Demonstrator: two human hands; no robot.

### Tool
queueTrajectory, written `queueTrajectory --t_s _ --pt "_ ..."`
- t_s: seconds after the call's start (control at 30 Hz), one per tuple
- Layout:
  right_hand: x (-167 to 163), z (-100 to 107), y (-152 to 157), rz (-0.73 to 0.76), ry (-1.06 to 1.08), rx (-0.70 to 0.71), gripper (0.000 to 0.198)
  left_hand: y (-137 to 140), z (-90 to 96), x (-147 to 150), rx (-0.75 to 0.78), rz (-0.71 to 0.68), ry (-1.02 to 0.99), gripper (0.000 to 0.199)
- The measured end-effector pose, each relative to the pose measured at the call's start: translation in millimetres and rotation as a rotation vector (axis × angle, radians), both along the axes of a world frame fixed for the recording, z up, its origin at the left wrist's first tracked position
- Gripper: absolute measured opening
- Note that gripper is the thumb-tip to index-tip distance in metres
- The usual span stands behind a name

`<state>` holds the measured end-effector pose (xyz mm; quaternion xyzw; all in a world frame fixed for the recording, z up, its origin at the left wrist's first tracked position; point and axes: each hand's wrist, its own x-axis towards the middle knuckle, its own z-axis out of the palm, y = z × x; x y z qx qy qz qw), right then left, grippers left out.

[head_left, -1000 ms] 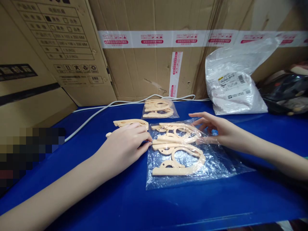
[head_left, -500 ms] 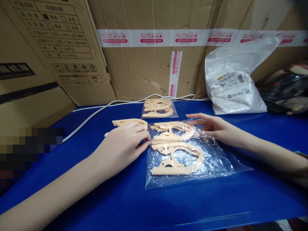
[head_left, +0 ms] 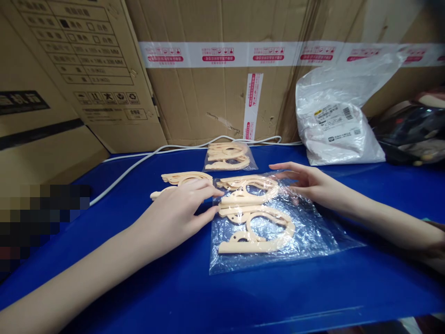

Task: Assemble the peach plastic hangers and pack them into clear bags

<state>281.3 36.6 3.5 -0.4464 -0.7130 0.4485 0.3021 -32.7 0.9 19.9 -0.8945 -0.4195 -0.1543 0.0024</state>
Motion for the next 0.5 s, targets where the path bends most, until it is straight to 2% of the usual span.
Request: queueTrajectory --t_s 0.37,0.5 --pt "-6.0 0.4 -0.4 0.018 0.023 -0.002 0.056 0.7 2.0 1.0 -0.055 0.004 -0.033 0.014" --pt "-10.1 0.4 -2.6 0.004 0.074 0.008 0.056 -2.0 6.2 0.0 -0.096 0.092 -0.003 0.008"
